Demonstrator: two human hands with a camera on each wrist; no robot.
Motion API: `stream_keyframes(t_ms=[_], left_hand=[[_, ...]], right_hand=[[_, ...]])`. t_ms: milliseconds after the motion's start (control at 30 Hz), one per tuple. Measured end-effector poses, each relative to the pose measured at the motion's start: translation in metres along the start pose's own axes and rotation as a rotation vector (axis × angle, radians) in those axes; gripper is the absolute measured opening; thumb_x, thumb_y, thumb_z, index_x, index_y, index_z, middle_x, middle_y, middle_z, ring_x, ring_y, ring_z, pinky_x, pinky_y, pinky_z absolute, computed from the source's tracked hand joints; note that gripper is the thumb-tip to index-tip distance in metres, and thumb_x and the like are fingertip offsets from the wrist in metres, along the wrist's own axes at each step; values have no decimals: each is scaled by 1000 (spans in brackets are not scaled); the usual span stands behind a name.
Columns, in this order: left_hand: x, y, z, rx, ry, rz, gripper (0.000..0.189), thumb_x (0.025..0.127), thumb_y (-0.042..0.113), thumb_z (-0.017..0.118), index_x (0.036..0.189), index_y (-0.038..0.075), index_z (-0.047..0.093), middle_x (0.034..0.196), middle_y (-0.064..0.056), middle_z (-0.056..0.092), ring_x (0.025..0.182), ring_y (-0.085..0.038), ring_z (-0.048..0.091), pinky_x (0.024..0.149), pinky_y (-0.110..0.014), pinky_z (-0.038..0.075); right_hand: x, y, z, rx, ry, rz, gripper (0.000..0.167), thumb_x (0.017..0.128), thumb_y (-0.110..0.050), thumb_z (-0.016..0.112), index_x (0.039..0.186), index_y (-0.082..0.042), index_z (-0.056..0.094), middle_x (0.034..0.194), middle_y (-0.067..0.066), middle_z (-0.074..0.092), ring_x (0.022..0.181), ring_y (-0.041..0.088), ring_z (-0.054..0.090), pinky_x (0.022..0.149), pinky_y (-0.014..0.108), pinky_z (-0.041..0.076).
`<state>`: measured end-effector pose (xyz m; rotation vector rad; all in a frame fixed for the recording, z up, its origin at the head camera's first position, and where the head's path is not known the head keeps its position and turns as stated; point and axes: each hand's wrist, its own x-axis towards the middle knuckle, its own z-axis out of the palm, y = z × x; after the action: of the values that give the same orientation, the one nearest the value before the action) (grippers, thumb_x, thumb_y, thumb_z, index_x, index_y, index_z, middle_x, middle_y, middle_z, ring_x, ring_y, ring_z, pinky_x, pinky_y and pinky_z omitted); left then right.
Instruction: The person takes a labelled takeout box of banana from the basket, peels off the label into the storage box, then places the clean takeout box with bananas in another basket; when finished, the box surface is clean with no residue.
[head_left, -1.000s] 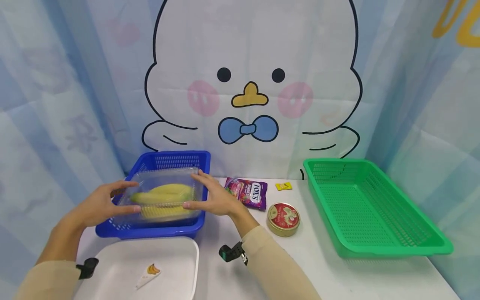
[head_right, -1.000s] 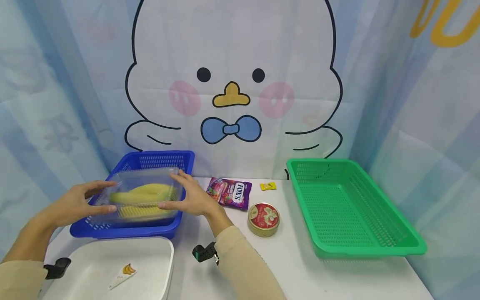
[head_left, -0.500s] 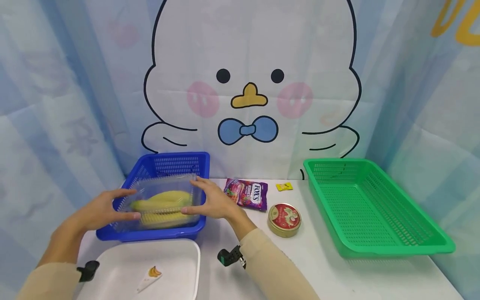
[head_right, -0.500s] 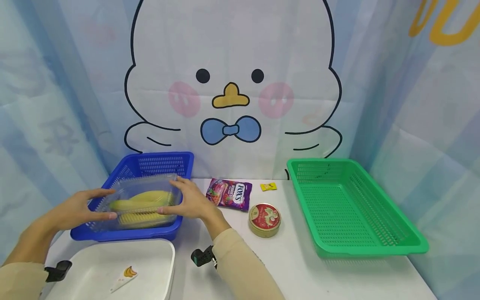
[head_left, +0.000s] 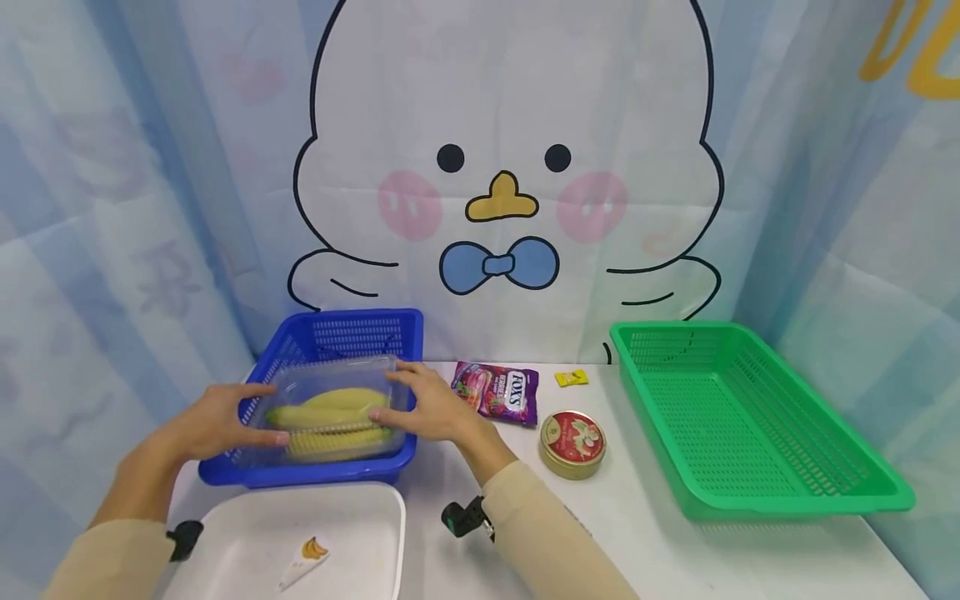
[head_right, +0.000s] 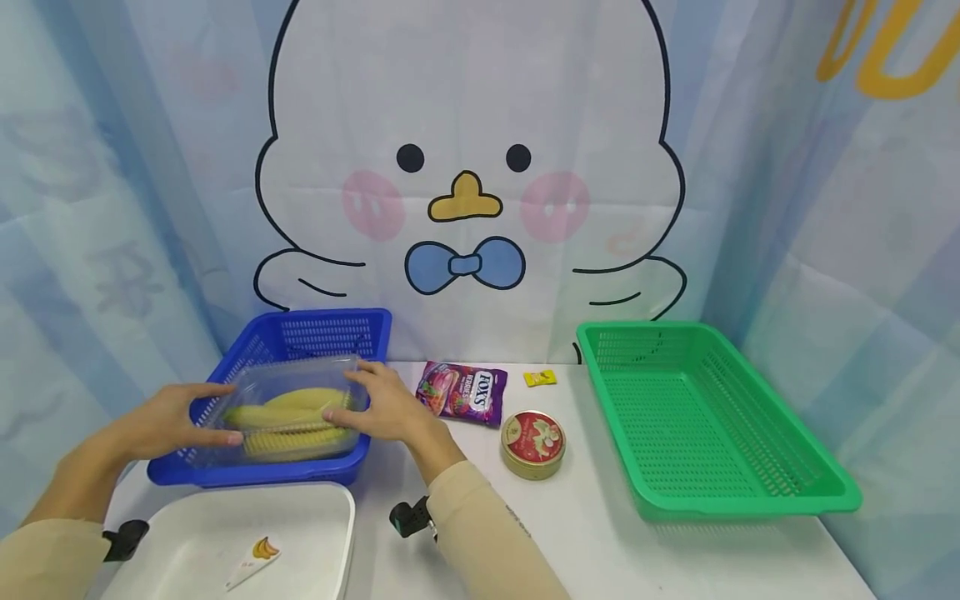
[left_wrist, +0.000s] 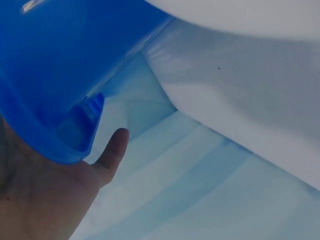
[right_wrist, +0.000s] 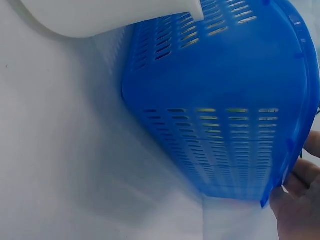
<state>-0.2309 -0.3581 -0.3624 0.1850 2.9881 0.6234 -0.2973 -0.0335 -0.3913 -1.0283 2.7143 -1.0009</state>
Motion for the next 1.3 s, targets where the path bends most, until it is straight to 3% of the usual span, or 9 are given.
stream_keyframes(t_ms=[200, 467, 600, 800, 933, 1133, 1300], left_hand=[[3, 2, -1, 20, 4, 10, 103, 78, 55, 85, 147, -10, 45, 146, -46, 39, 133, -67, 33, 99, -80, 36], [8, 7, -4, 37, 9, 68, 90, 87, 56, 76, 144, -8, 51, 151, -40, 37, 136, -67, 30, 101, -81, 32], [6, 8, -3, 62, 23, 85, 89, 86, 56, 77, 143, -7, 53, 155, -36, 34, 137, -66, 25, 101, -84, 27], [1, 6, -1, 73, 36, 82, 88, 86, 54, 78, 143, -8, 51, 154, -37, 35, 134, -65, 26, 99, -84, 30], [1, 8, -3, 83, 46, 115, 86, 88, 48, 79, 142, -12, 50, 153, -40, 34, 136, -67, 29, 102, -82, 30], [2, 14, -5, 23, 0, 135, 84, 91, 46, 76, 146, -10, 46, 154, -43, 30, 136, -67, 30, 103, -80, 31], [-4, 15, -3, -45, 4, 150, 78, 94, 42, 73, 149, -6, 44, 152, -41, 34, 137, -66, 30, 102, -82, 30]], right_hand=[[0, 3, -1, -12, -8, 4, 78, 94, -58, 66, 155, -14, 47, 170, 6, 25, 156, 29, 24, 123, 53, 29], [-1, 5, -3, -96, -47, 3, 77, 95, -57, 66, 154, -12, 47, 168, 4, 31, 157, 27, 22, 126, 48, 24], [0, 3, -4, -127, -69, 9, 78, 95, -58, 66, 155, -12, 46, 168, 3, 30, 157, 26, 20, 127, 46, 22], [2, -2, -3, -150, -96, 12, 80, 95, -60, 64, 156, -12, 44, 169, 4, 28, 158, 27, 19, 127, 46, 22], [1, -6, -5, -177, -85, 19, 81, 95, -62, 64, 156, -14, 44, 169, 3, 28, 157, 25, 20, 126, 45, 24], [-3, -12, -10, -247, -90, 27, 78, 97, -62, 59, 156, -14, 44, 168, 4, 30, 156, 24, 26, 125, 41, 26], [-19, -16, -16, -254, -97, -10, 73, 100, -59, 57, 157, -17, 43, 167, 2, 32, 154, 24, 30, 124, 42, 29]])
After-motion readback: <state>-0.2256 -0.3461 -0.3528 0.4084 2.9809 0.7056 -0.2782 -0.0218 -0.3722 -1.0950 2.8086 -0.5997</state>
